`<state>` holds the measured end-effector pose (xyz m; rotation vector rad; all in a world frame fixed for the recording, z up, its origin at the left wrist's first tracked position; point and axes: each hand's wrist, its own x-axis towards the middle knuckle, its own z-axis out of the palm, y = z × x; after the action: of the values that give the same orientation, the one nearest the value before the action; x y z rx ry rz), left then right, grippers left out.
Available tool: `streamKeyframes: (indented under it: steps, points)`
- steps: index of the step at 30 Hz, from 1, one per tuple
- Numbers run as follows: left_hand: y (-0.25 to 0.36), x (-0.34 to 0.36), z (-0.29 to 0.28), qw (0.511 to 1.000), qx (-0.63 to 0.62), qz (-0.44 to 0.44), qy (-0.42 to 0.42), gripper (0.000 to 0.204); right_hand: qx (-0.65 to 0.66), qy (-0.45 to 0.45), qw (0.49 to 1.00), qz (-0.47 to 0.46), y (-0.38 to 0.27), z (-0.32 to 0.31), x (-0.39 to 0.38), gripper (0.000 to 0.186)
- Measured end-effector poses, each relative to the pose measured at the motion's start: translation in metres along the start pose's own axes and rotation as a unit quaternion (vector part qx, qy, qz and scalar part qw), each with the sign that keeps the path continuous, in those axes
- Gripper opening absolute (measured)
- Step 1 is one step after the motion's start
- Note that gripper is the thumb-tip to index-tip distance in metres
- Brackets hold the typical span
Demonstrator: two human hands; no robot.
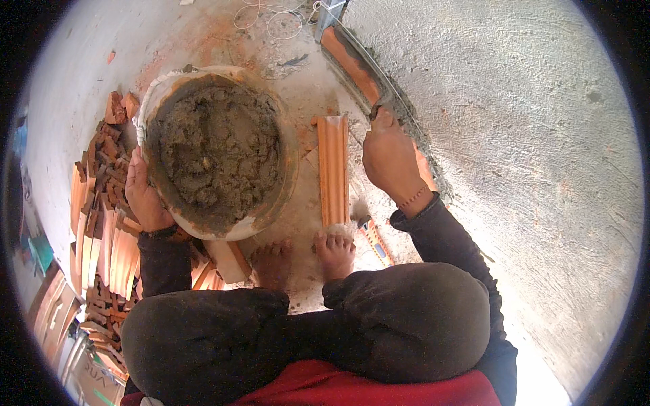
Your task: The person applies mortar to a wall using a trowel and presses terracotta tiles into the mortar, then picks up additional tiles from a stack.
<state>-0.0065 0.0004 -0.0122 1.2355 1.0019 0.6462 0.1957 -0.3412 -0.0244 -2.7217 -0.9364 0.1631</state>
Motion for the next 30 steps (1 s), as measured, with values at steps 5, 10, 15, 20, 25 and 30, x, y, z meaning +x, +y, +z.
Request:
streamKeyframes:
  steps: [5,10,15,20,25,30]
  points:
    - [0.003,-0.001,0.001,0.999,0.044,0.023,0.006,0.044,0.034,-0.053,0.996,0.062,-0.006,-0.007,0.001,0.044]
    - [0.004,-0.003,0.005,0.999,0.027,0.024,0.007,0.042,0.025,-0.041,0.998,0.038,0.003,-0.005,-0.004,0.043]
    - [0.014,-0.006,-0.005,0.997,-0.068,0.032,-0.014,0.035,0.002,-0.074,0.997,0.014,-0.008,0.009,0.006,0.041]
    - [-0.006,0.006,0.009,0.982,0.119,0.142,0.027,0.034,-0.035,-0.031,0.998,-0.039,0.025,0.003,-0.014,0.045]
    - [-0.006,-0.002,0.004,0.997,-0.005,0.067,0.037,0.037,-0.025,-0.047,0.998,0.022,0.014,0.007,-0.006,0.041]
    - [-0.005,-0.004,0.001,0.997,0.012,0.071,0.033,0.034,0.018,-0.054,0.997,0.054,-0.011,-0.008,-0.004,0.04]
